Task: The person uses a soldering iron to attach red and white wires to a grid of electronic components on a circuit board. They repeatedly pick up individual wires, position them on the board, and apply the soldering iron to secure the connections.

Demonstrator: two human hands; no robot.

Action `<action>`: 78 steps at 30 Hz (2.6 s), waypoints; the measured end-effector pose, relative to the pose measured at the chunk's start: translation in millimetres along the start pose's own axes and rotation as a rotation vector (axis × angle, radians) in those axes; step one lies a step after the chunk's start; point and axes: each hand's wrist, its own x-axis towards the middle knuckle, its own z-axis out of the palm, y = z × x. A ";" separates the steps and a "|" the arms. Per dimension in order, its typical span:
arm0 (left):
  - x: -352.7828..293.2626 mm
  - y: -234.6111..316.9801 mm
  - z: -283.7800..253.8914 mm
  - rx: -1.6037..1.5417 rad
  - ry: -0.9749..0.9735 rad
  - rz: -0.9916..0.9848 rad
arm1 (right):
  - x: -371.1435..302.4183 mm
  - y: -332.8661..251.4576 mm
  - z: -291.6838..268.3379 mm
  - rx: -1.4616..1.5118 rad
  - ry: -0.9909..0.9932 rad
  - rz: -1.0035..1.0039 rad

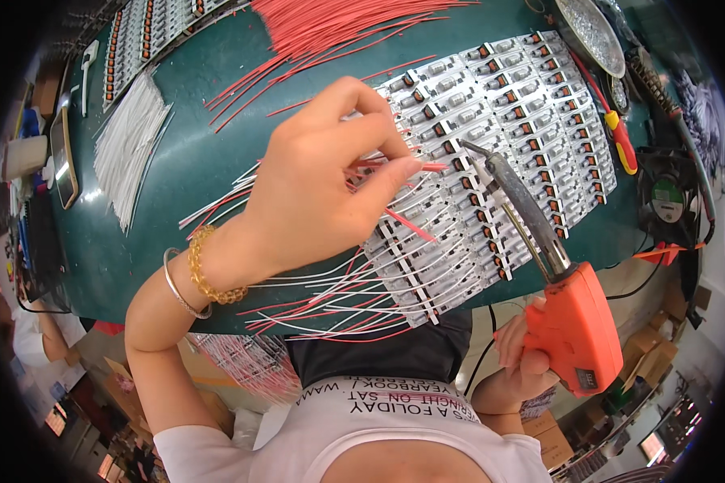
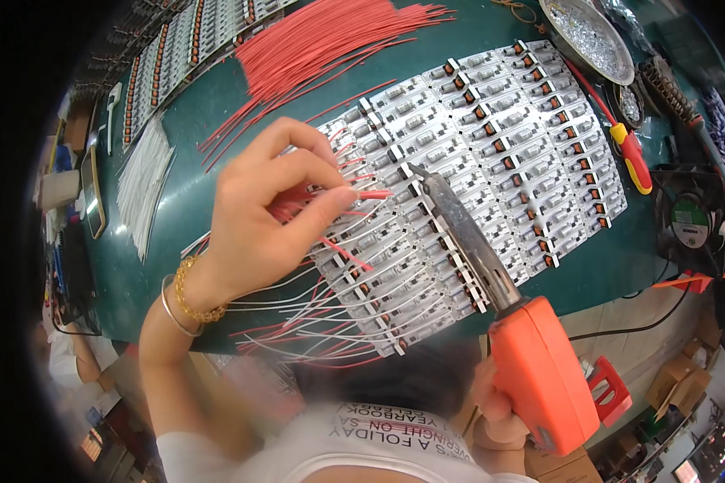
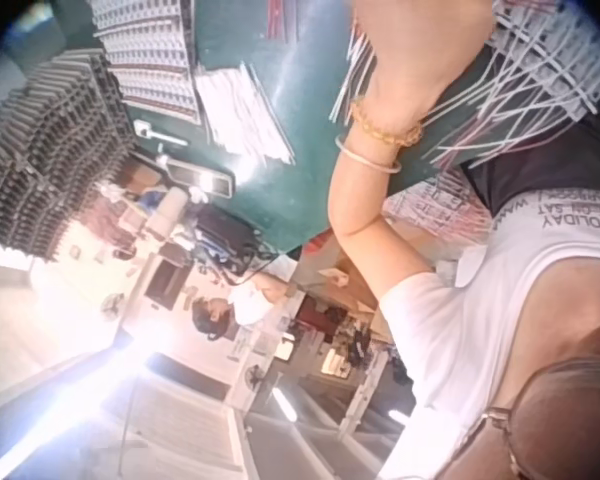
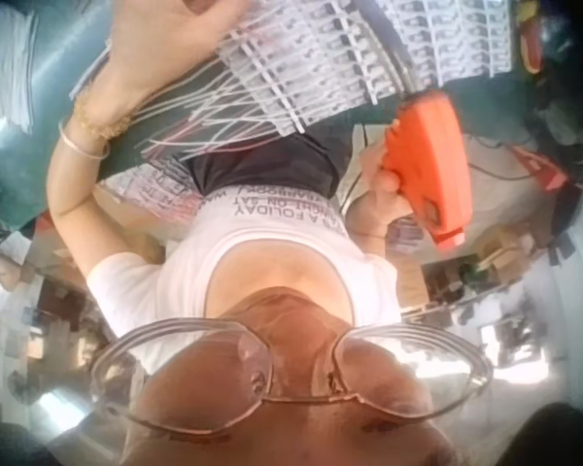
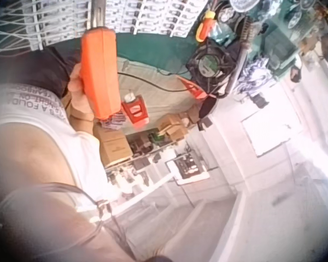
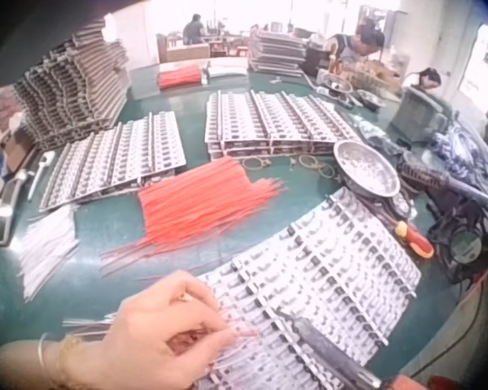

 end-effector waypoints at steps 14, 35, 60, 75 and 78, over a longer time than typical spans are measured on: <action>-8.5 -1.5 9.2 0.142 -0.015 0.042 | -12.7 3.8 -15.0 -0.174 -0.099 -0.002; -6.6 -6.4 11.5 0.087 0.065 0.096 | 0.8 -8.4 12.8 -0.098 -0.061 -0.119; -15.2 9.0 21.0 0.130 -0.008 0.047 | -8.4 2.9 -18.2 -0.156 -0.235 -0.148; -4.9 5.9 -4.3 -0.035 -0.169 0.055 | -2.2 -13.8 9.0 -0.088 -0.152 -0.114; -5.0 -1.9 -4.9 -0.036 -0.206 0.135 | -4.8 -12.9 9.6 -0.080 -0.137 -0.115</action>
